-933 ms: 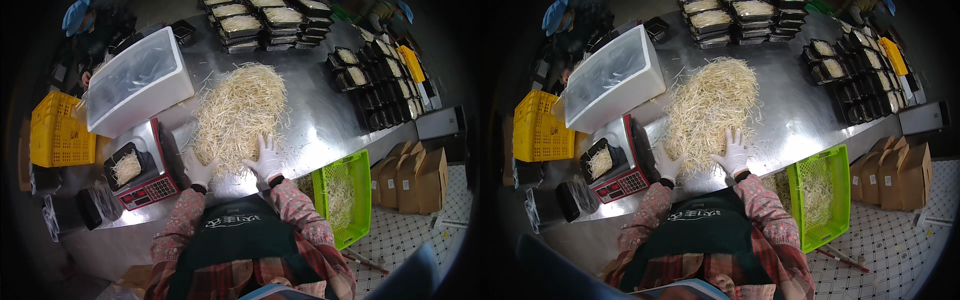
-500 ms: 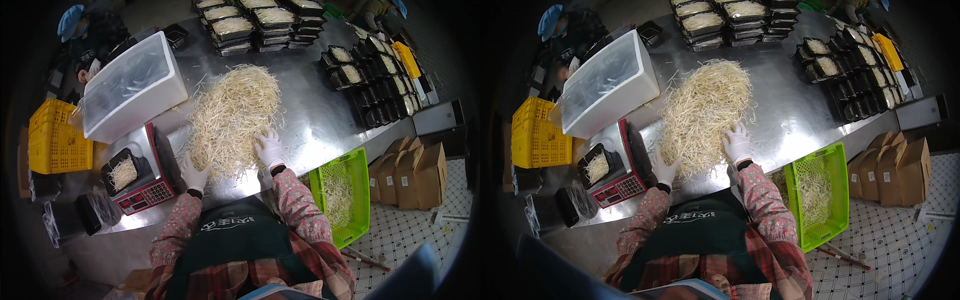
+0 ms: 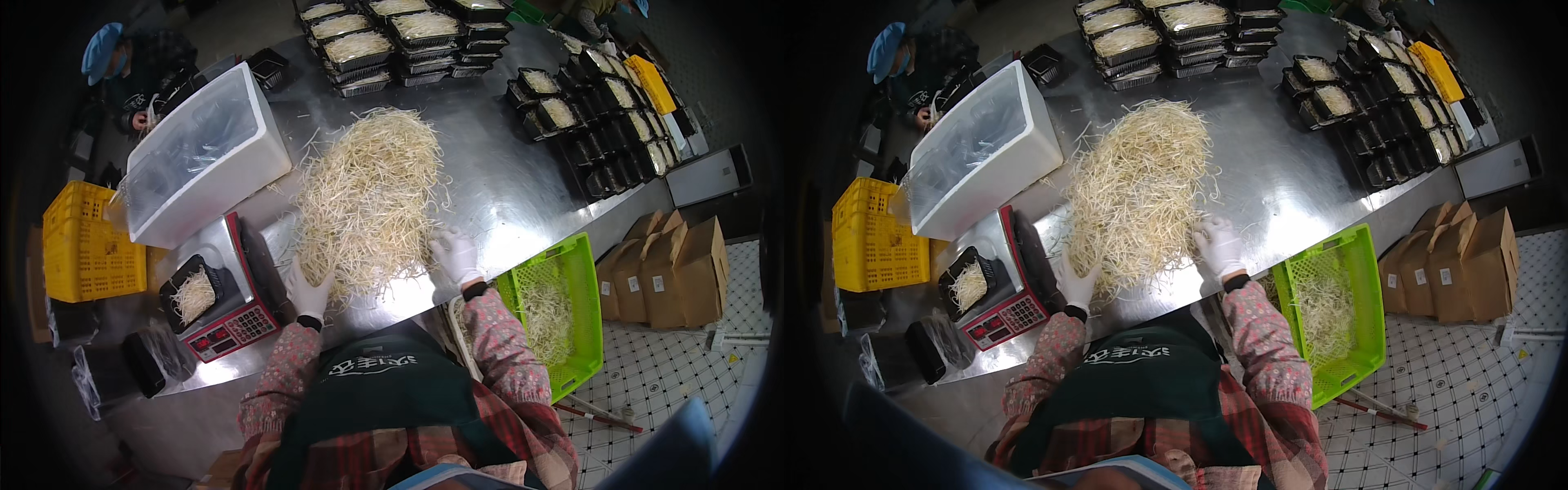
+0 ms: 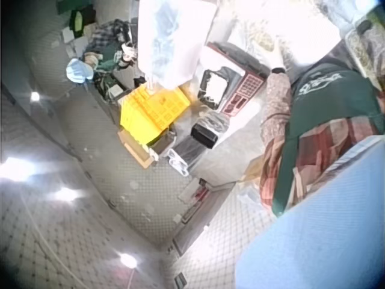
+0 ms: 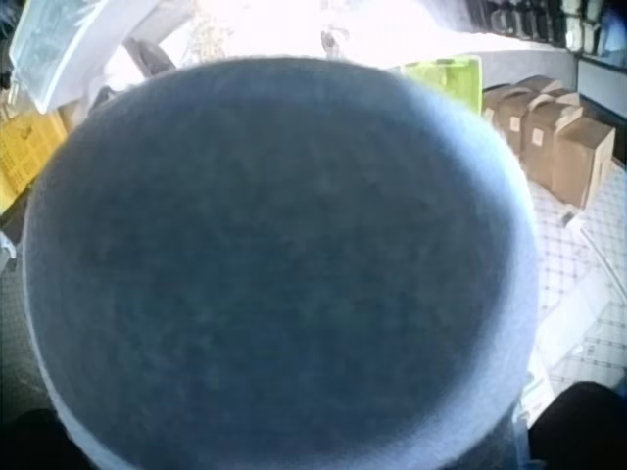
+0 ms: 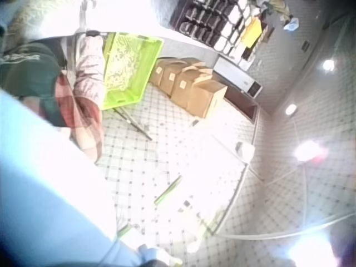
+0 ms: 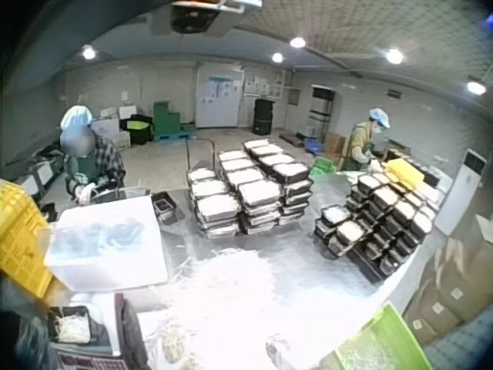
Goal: The person portions bean sprouts by hand into black plastic trays placed on a digital scale, then stacks the filled trays on the table. The person also moves a green crate of sprouts and refills the pile on the table.
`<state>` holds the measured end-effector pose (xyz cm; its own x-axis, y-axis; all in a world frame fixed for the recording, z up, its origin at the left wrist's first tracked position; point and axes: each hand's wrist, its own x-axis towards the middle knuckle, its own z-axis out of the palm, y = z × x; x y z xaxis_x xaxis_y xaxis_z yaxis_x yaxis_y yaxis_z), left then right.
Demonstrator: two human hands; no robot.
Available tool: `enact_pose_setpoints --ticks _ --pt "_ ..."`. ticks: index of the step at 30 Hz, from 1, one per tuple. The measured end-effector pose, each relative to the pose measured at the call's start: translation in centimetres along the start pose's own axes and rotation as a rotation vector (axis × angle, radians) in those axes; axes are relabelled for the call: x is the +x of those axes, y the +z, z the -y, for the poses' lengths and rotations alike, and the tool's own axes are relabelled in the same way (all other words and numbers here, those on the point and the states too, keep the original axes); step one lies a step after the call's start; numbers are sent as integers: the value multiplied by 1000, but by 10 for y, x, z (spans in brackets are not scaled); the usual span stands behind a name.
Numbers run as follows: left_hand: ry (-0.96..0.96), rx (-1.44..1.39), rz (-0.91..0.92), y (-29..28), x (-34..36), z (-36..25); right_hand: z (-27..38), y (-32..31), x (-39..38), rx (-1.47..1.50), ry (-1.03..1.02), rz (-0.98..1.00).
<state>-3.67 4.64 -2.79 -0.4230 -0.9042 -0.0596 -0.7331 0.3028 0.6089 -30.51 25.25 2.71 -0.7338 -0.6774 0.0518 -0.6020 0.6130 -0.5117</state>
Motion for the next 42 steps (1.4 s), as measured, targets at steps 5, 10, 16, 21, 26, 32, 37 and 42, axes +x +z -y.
enact_pose_setpoints --ticks 5,10,16,21,26,32,37,42 --pt "-22 -51 39 -6 5 -1 36 63 34 -188 -288 0" --pt "8 -110 -2 -3 3 9 22 27 30 122 -292 -96" --pt "-4 -140 -16 0 1 3 -67 -82 -41 774 311 252" --pt "26 -92 -25 0 2 2 -52 -98 -34 52 366 538" --pt "19 -102 -15 -3 4 6 -56 7 34 134 418 77" --pt "-24 -70 -13 3 7 12 -72 49 55 400 533 37" --pt "-77 -113 -21 3 2 20 -109 -57 -11 699 476 128" --pt "-28 -63 -36 6 4 11 -101 -59 -25 -197 471 395"
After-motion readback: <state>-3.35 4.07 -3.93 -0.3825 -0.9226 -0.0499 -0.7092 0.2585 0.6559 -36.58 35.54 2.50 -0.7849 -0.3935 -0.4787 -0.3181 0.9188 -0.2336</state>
